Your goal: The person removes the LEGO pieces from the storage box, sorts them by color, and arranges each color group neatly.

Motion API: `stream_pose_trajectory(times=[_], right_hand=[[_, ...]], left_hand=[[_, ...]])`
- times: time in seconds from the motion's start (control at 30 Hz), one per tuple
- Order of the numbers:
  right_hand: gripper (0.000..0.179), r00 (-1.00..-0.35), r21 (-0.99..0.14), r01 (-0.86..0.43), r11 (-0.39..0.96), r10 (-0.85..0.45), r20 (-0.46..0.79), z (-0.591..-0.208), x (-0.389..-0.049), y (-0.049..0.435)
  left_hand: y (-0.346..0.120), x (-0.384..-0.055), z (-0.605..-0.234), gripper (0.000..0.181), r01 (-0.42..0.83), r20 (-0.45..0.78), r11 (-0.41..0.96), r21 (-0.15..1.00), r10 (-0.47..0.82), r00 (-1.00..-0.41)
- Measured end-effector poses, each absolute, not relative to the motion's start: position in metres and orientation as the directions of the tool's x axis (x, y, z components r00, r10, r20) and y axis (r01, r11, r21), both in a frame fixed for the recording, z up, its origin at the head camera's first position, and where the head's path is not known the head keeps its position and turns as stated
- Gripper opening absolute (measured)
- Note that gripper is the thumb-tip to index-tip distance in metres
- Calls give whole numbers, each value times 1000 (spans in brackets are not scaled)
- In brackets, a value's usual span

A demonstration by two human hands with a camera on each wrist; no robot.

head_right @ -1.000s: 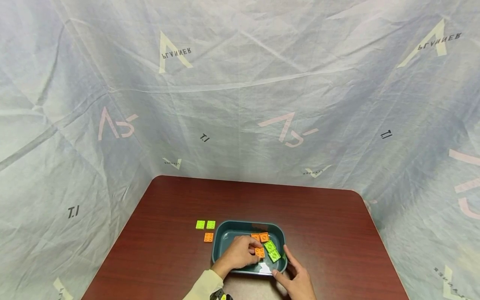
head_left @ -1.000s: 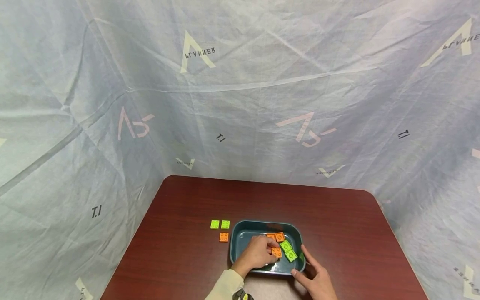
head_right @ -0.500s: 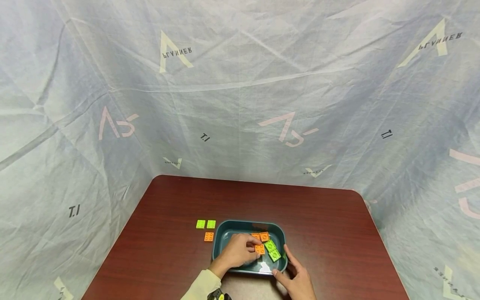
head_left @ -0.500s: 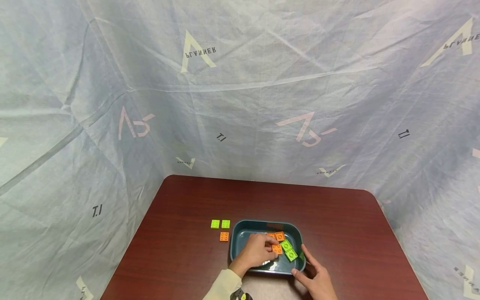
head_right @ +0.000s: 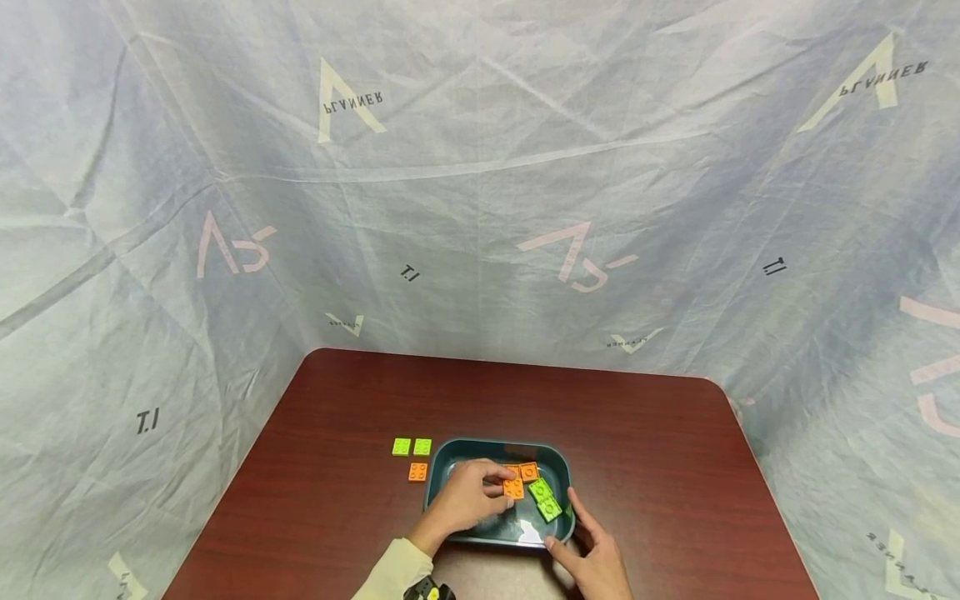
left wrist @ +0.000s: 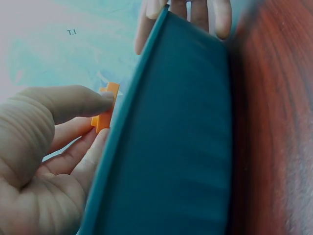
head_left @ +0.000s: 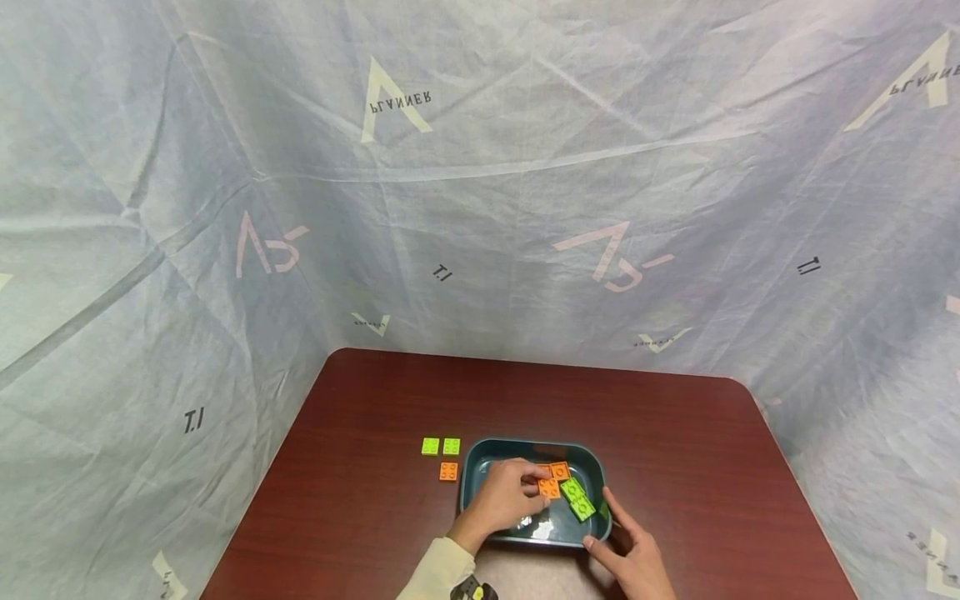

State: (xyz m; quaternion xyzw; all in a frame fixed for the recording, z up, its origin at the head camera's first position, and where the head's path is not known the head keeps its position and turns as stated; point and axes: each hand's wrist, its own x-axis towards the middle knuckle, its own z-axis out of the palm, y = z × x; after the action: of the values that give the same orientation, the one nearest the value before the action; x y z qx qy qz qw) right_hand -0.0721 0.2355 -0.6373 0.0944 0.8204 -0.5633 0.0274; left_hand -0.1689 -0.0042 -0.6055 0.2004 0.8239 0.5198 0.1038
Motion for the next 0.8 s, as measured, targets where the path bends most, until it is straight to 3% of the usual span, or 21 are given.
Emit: stream_pose_trajectory(times=[0.8], right_hand=[[89,-979,-923,198,330,117,-168,-636,-73,236]], left_hand=[[-52,-176,-587,31,227,82,369,901,370,-925]])
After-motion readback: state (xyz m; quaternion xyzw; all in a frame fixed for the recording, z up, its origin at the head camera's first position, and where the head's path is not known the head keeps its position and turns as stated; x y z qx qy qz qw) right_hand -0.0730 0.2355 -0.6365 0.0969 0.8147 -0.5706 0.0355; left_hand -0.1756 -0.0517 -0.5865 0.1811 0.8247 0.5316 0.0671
